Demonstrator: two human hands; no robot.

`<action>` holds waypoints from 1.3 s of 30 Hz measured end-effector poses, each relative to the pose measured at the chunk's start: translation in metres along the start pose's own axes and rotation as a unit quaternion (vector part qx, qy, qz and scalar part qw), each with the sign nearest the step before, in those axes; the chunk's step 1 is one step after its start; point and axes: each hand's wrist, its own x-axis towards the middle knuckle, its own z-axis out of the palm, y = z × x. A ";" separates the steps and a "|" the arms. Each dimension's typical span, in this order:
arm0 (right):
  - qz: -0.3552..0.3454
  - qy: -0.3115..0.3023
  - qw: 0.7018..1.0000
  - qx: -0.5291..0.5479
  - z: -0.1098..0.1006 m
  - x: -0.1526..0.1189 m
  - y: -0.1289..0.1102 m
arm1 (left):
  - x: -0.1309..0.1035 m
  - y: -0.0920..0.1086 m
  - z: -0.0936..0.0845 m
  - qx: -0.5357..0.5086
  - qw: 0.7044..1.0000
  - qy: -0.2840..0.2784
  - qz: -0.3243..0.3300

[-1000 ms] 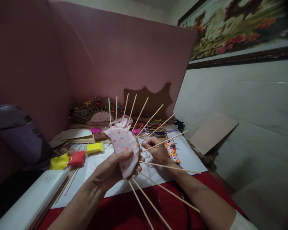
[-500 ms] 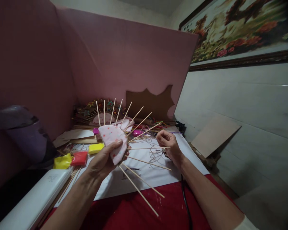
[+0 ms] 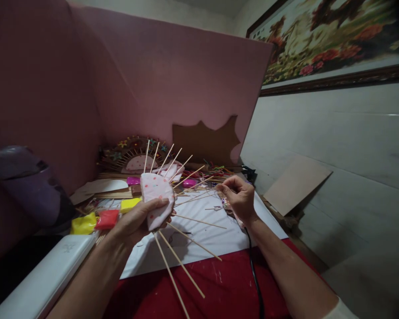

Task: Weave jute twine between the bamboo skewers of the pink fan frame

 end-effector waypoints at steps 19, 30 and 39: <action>-0.015 -0.265 0.942 -0.205 0.046 -0.041 -0.012 | -0.019 -0.006 0.011 -0.105 0.986 -0.129 0.020; -0.032 -0.273 0.917 -0.288 0.045 -0.038 -0.002 | -0.019 -0.019 0.022 -0.151 0.978 -0.142 -0.001; 0.013 -0.233 0.931 -0.279 0.041 -0.032 0.000 | -0.018 -0.024 0.021 -0.128 0.983 -0.120 -0.045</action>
